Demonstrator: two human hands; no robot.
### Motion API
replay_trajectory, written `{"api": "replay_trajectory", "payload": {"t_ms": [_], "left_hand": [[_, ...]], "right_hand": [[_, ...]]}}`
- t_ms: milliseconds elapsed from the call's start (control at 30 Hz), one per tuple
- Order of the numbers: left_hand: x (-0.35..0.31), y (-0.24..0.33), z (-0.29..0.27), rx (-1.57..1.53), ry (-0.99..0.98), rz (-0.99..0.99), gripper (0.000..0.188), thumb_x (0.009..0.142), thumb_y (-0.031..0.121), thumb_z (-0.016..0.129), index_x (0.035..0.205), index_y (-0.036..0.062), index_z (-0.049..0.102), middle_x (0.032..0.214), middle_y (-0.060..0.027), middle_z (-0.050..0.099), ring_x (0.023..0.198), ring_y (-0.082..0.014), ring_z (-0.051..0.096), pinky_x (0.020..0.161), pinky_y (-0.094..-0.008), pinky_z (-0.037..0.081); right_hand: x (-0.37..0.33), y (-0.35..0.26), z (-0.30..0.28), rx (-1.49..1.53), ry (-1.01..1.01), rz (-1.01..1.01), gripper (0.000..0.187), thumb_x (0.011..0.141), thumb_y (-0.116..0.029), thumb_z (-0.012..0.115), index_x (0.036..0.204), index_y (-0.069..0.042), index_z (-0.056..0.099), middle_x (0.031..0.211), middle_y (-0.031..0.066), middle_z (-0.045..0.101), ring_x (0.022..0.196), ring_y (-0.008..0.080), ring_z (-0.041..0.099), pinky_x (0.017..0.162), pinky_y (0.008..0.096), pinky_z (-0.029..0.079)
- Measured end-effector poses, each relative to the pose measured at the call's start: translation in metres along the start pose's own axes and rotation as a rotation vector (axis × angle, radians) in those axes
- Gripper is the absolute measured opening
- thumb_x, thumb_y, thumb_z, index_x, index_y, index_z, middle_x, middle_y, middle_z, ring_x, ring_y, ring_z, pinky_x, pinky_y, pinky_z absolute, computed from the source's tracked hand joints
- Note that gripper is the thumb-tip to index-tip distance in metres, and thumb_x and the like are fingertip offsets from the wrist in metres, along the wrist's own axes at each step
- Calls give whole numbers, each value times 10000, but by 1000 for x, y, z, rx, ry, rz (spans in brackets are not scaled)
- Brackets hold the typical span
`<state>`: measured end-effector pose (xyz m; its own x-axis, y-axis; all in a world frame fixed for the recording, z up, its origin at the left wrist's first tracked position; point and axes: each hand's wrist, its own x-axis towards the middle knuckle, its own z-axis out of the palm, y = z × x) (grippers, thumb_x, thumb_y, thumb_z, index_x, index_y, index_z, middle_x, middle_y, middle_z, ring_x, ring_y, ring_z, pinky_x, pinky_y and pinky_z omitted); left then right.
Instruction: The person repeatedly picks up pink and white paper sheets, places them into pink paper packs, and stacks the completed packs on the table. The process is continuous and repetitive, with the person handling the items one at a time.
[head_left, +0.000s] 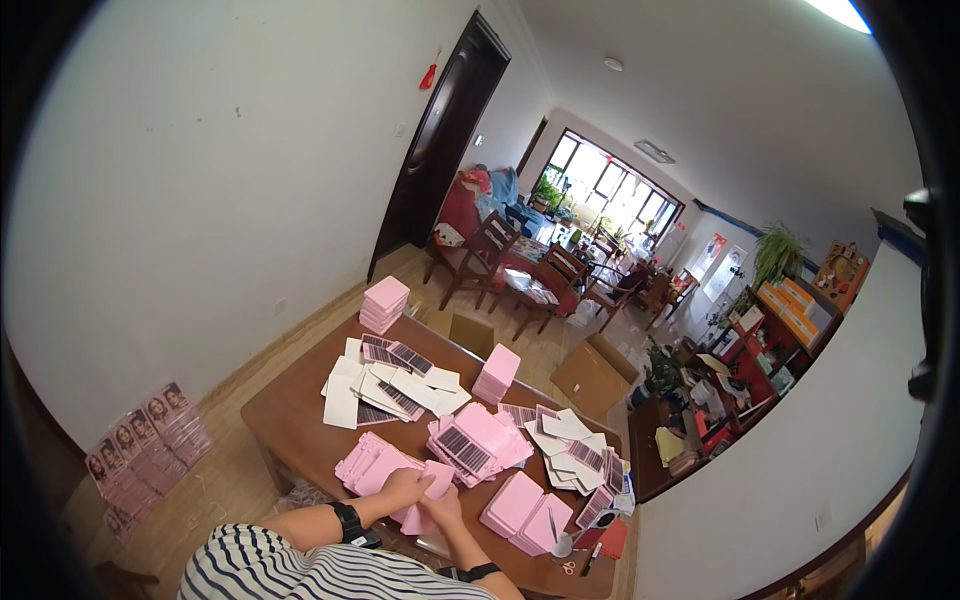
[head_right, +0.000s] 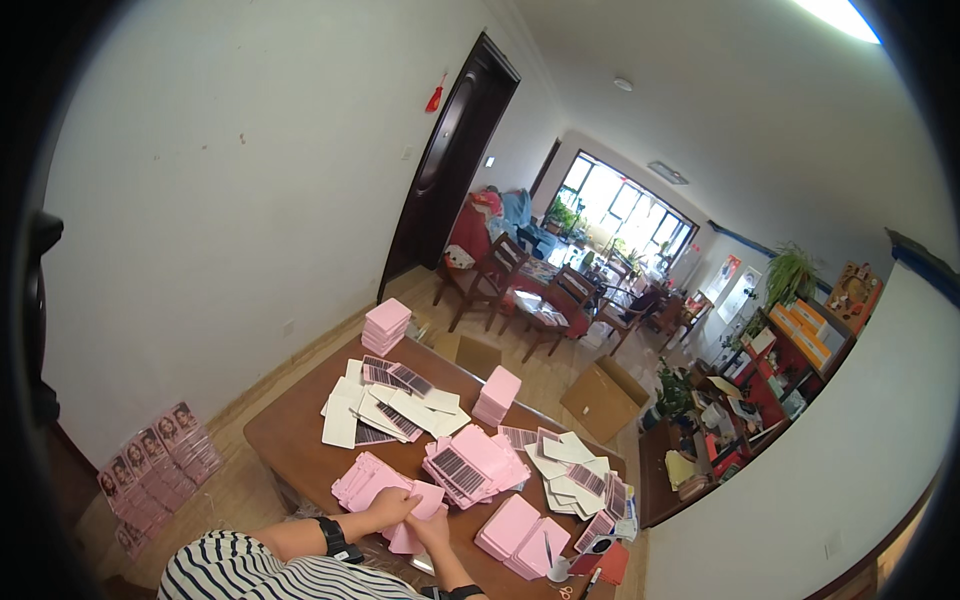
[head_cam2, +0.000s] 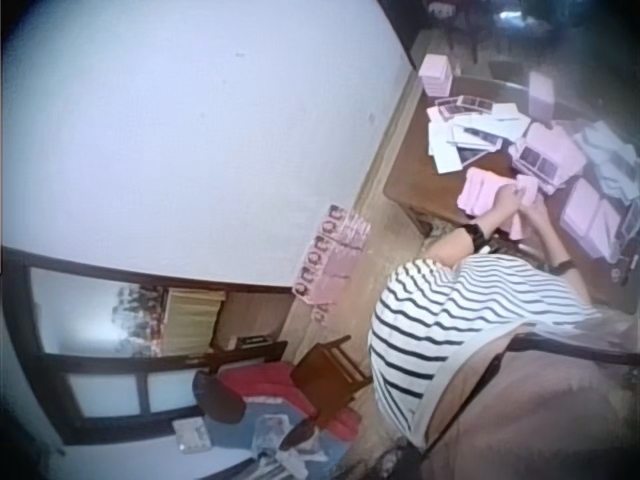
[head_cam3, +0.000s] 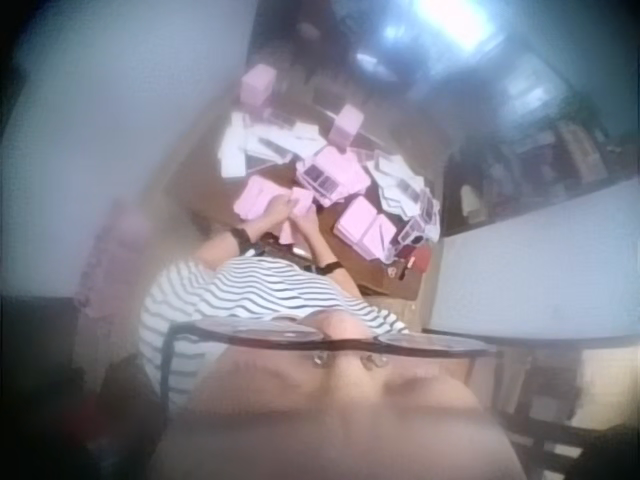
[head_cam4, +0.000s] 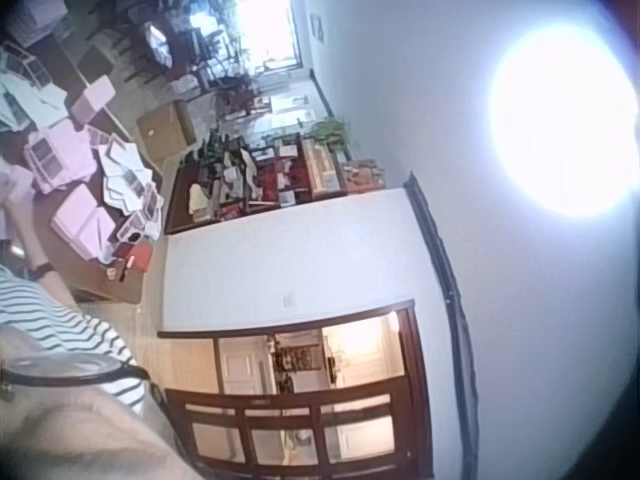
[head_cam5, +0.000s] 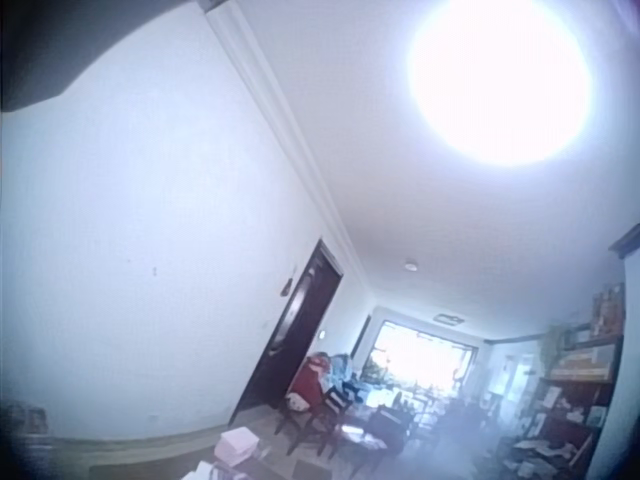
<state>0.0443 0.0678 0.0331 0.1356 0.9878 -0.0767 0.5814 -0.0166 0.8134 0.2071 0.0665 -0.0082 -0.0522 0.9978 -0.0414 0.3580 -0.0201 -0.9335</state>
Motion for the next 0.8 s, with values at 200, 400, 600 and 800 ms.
{"api": "replay_trajectory", "payload": {"t_ms": [200, 400, 600, 800], "left_hand": [[6, -25, 3, -737, -192, -199, 424, 1015, 390, 551, 1011, -1, 715, 862, -119, 715, 747, -205, 657, 770, -387, 531], [-32, -33, 11, -168, -206, 218, 473, 1046, 412, 475, 1123, 10, 713, 989, -172, 728, 918, -231, 677, 863, -351, 515], [-35, -95, 18, -44, -335, 168, 463, 1066, 361, 427, 1002, -10, 695, 944, -244, 690, 875, -322, 677, 788, -419, 532], [-75, -140, 3, -1566, -155, -478, 310, 1083, 252, 442, 1262, 30, 564, 1203, -105, 648, 1012, -246, 660, 847, -382, 580]], "right_hand": [[1, 4, 1, -16, 34, 96, 968, 634, -476, 925, 1263, 122, 497, 1217, 236, 643, 1072, 290, 668, 892, 386, 546], [8, 7, 4, 459, 329, 316, 513, 831, -425, 811, 1077, 0, 662, 850, 65, 627, 638, 175, 542, 506, 370, 410], [-27, 25, -28, 675, -241, 677, 686, 903, -420, 709, 1410, -13, 490, 1298, 166, 618, 1114, 311, 638, 915, 502, 542], [-51, 72, -51, 1172, -306, 581, 460, 1035, -246, 504, 1409, 16, 453, 1391, 163, 571, 1306, 305, 541, 1140, 453, 422]]}}
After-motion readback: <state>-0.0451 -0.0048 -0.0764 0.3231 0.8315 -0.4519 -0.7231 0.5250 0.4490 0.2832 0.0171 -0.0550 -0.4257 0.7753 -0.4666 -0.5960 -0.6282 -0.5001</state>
